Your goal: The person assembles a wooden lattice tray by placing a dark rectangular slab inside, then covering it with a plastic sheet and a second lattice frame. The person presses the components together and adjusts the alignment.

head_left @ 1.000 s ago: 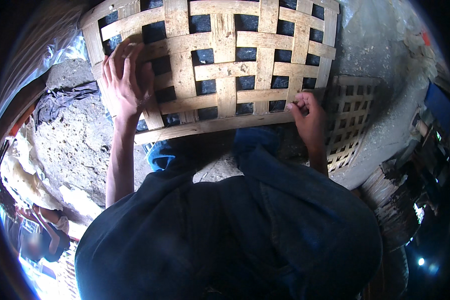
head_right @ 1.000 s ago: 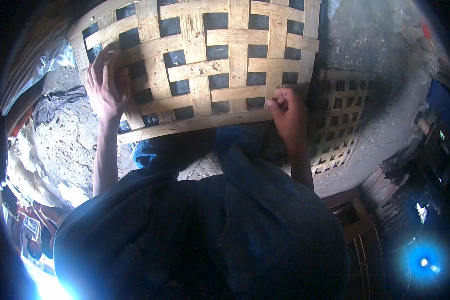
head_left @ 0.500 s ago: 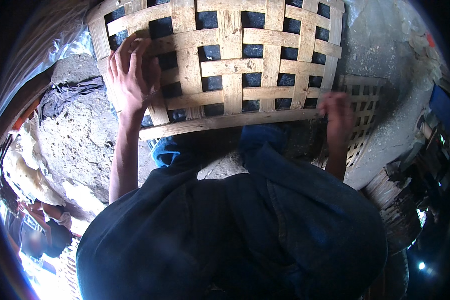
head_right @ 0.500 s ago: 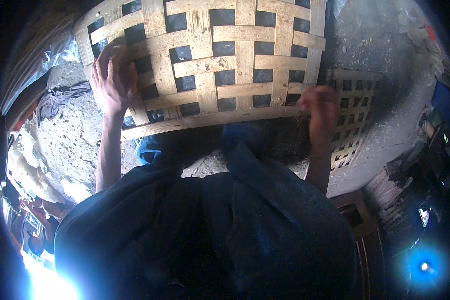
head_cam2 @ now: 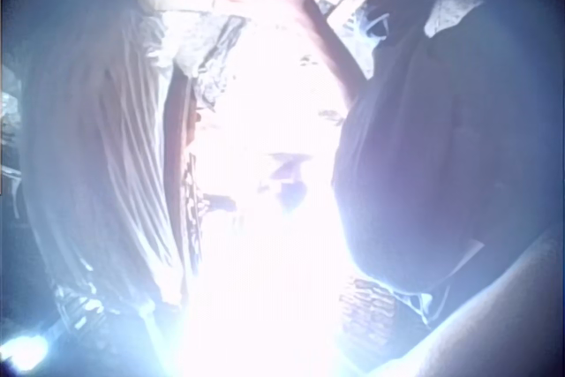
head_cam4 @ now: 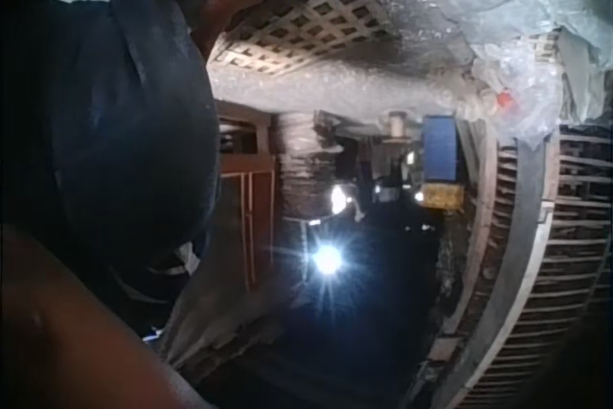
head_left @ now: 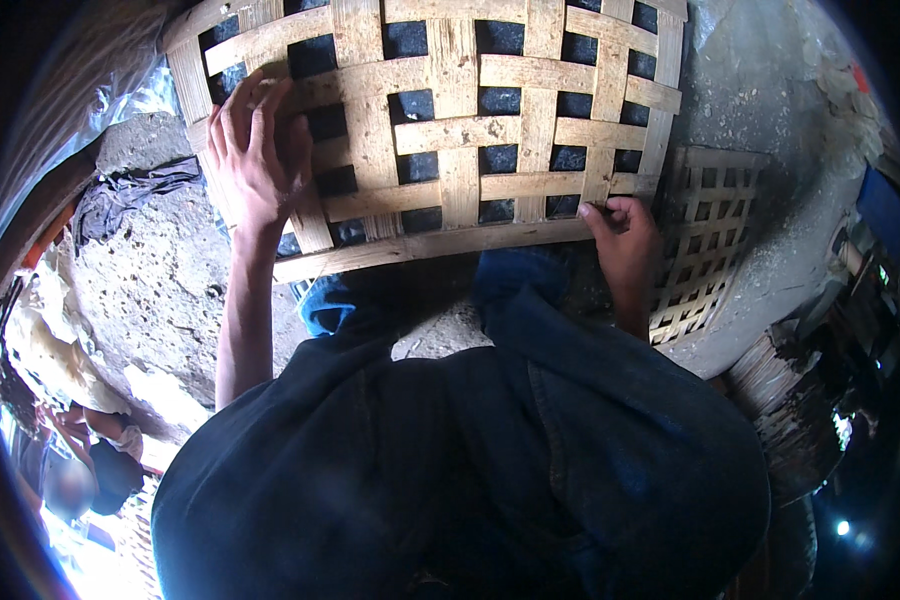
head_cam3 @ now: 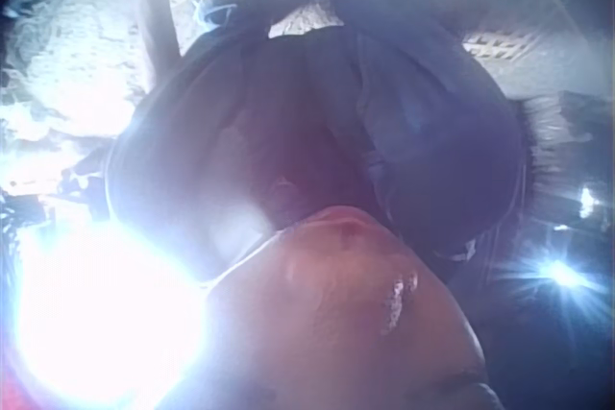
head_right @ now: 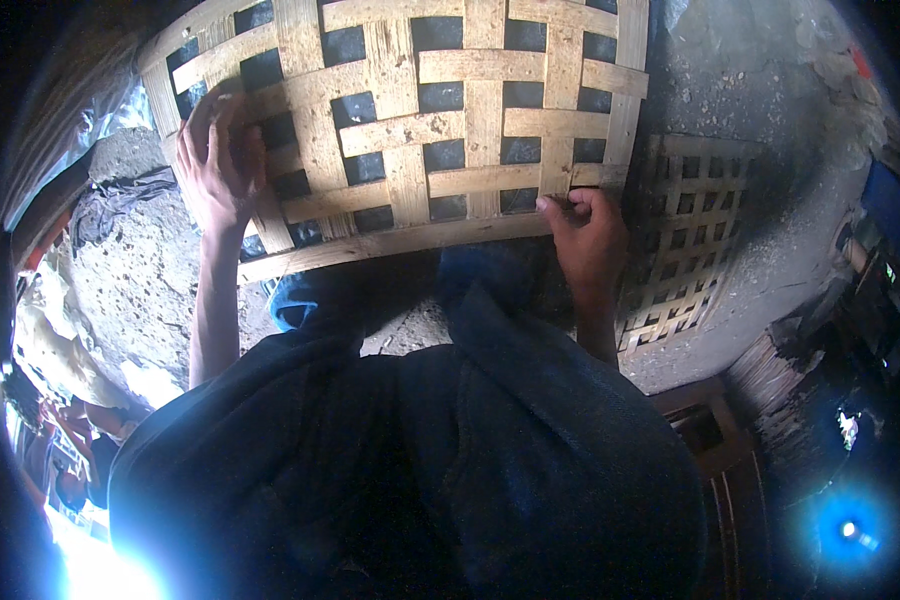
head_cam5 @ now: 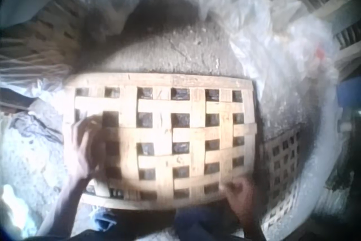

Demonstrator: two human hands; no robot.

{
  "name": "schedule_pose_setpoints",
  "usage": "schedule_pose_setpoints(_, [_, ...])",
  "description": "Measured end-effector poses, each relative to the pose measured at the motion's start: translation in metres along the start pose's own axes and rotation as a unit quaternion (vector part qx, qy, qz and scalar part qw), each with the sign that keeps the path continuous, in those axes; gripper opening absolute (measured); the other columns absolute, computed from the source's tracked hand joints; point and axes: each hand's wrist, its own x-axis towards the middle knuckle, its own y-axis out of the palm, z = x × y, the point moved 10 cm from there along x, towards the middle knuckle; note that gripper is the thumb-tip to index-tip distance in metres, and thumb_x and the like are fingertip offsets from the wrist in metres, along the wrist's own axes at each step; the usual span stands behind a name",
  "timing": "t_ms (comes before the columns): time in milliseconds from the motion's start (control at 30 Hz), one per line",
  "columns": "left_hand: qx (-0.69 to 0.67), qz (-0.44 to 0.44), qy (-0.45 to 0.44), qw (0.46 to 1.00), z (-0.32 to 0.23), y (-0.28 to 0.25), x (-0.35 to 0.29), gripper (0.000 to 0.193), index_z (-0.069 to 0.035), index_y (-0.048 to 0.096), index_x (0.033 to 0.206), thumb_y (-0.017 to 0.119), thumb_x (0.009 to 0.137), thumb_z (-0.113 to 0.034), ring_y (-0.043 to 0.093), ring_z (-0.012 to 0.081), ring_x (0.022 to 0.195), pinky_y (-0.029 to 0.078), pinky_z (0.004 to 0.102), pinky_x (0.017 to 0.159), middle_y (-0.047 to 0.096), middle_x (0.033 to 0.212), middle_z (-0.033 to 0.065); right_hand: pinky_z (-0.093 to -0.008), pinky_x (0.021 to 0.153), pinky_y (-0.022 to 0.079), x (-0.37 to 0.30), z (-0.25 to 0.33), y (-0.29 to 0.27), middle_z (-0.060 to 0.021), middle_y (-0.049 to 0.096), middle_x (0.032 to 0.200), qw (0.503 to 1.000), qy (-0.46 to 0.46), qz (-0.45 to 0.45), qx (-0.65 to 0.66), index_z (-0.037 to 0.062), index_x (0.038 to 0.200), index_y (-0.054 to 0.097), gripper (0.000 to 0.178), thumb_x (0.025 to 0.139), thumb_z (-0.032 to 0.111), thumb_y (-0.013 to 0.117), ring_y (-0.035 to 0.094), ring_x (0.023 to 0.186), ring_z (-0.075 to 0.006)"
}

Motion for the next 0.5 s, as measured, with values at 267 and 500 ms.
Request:
schedule_pose_setpoints(267, [0.002, 0.014, -0.006, 1.000, 0.000, 0.000, 0.000, 0.044, -0.017, 0.059, 0.134, 0.067, 0.092, -0.025, 0.053, 0.0286, 0.128, 0.037, 0.0514, 0.113, 0.054, 0.142, 0.0069, -0.0362, 0.072, 0.052, -0.012, 0.017, -0.001, -0.0096, 0.067, 0.087, 0.990, -0.109, -0.071, 0.057, 0.0049, 0.095, 0.070, 0.027, 0.079, 0.018, 0.087, 0.065, 0.079, -0.0250])
schedule_pose_setpoints(500, [-0.002, 0.015, -0.009, 1.000, 0.002, 0.004, -0.001, 0.043, -0.017, 0.059, 0.134, 0.066, 0.092, -0.025, 0.053, 0.0287, 0.129, 0.036, 0.0516, 0.113, 0.054, 0.142, 0.0073, -0.0382, 0.072, 0.052, -0.015, 0.024, 0.001, -0.0108, 0.067, 0.088, 0.985, -0.140, -0.075, 0.061, 0.0050, 0.091, 0.071, 0.017, 0.082, 0.014, 0.083, 0.067, 0.081, -0.0289])
